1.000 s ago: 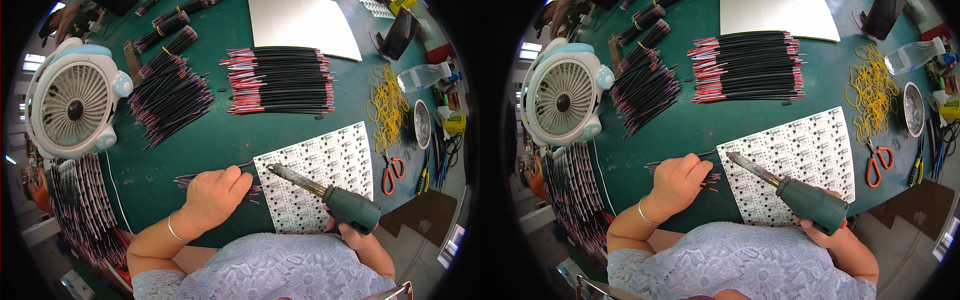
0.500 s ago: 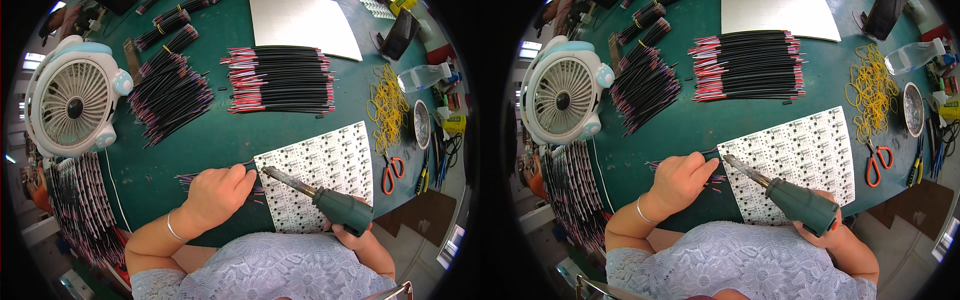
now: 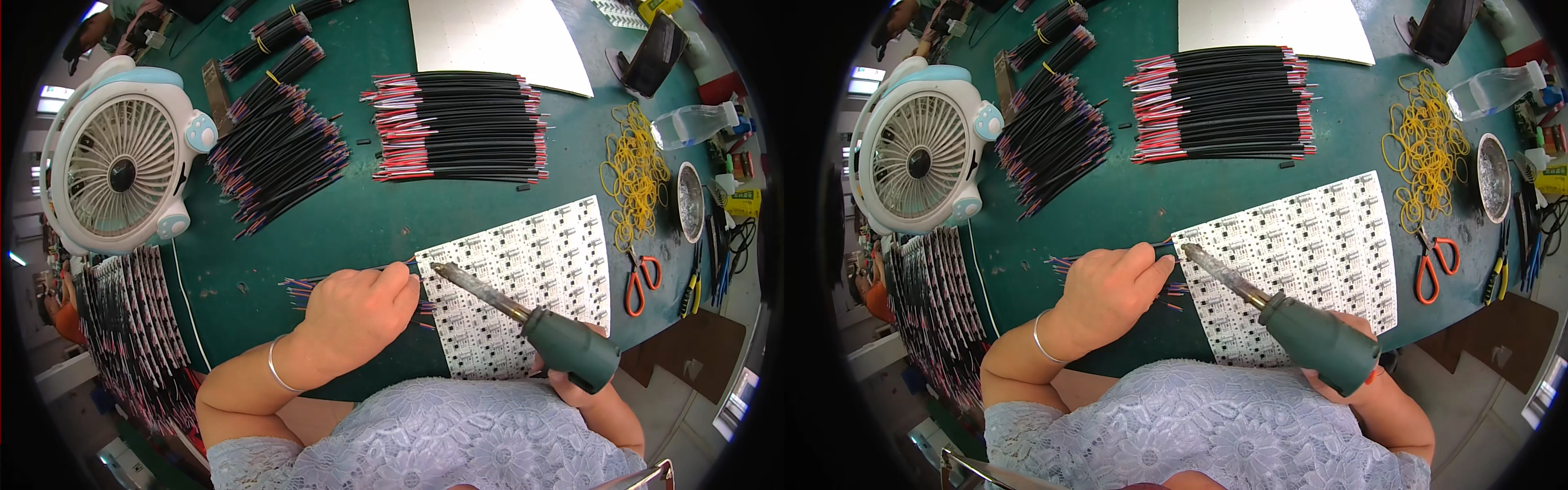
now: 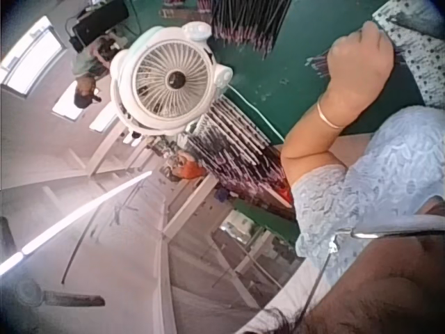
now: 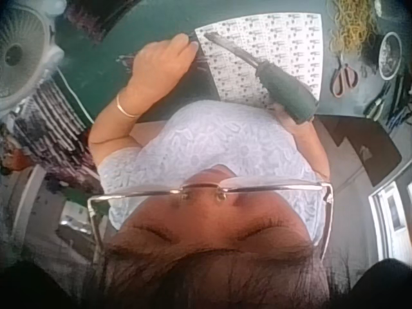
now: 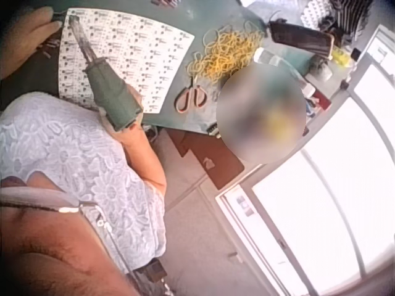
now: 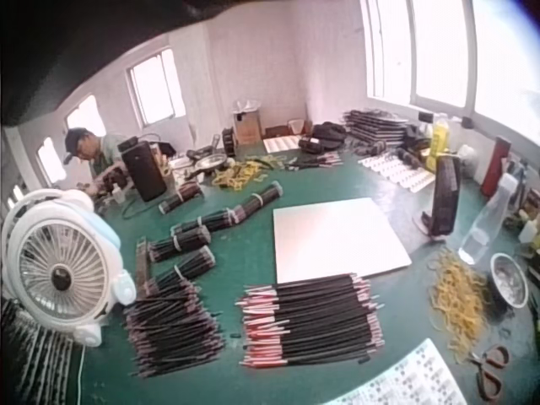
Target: The person solders wires onto a circuit board with a soldering tool and places the finished board onto a stack. Then, the person lays out a new circuit board and solders wires onto it one by one using the soldering tool.
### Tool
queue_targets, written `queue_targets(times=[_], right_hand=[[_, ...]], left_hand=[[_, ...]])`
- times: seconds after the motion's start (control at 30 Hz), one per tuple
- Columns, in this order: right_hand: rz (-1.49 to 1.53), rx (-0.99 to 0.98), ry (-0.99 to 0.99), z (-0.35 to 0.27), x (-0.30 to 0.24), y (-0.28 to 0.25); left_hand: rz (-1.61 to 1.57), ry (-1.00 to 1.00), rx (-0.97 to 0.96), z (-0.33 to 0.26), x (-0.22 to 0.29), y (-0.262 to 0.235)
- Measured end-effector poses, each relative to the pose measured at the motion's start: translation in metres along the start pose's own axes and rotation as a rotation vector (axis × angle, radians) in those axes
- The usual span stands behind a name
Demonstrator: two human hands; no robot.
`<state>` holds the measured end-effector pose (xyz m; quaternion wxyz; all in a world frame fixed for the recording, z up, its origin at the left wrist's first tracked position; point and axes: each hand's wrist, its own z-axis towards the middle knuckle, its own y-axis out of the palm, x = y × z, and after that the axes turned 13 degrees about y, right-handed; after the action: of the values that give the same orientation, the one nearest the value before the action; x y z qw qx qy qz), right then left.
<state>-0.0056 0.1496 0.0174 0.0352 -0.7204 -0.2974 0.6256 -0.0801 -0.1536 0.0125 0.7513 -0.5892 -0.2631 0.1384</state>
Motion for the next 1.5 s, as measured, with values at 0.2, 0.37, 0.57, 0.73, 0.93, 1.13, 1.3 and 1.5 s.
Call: queue_targets(times=[0.2,0.37,0.57,0.73,0.93,1.13,1.3,1.5], right_hand=[[0.08,0.013,0.046,-0.005,0.008,0.001],[-0.035,0.021,0.085,-0.018,0.013,0.002],[0.03,-0.124,0.076,-0.005,0.005,-0.006],[0.014,0.038,-0.022,-0.013,0.012,0.004],[0.621,0.089,0.314,-0.023,-0.001,0.013],[0.668,0.116,0.335,-0.037,0.007,0.011],[0.584,0.094,0.244,-0.042,0.015,0.015],[0.247,0.066,0.164,-0.034,0.011,0.013]], left_hand=[[-0.019,0.021,0.057,-0.005,-0.005,0.005],[-0.038,0.097,0.094,-0.004,-0.009,0.003],[0.102,0.136,-0.054,0.0,-0.002,-0.002],[0.136,0.084,-0.087,0.003,0.007,-0.002],[0.075,0.086,-0.046,0.001,0.003,0.0],[-0.251,0.033,0.312,-0.008,0.013,-0.013],[-0.056,-0.02,0.12,-0.022,0.021,0.015],[-0.011,-0.052,0.158,-0.021,0.03,0.019]])
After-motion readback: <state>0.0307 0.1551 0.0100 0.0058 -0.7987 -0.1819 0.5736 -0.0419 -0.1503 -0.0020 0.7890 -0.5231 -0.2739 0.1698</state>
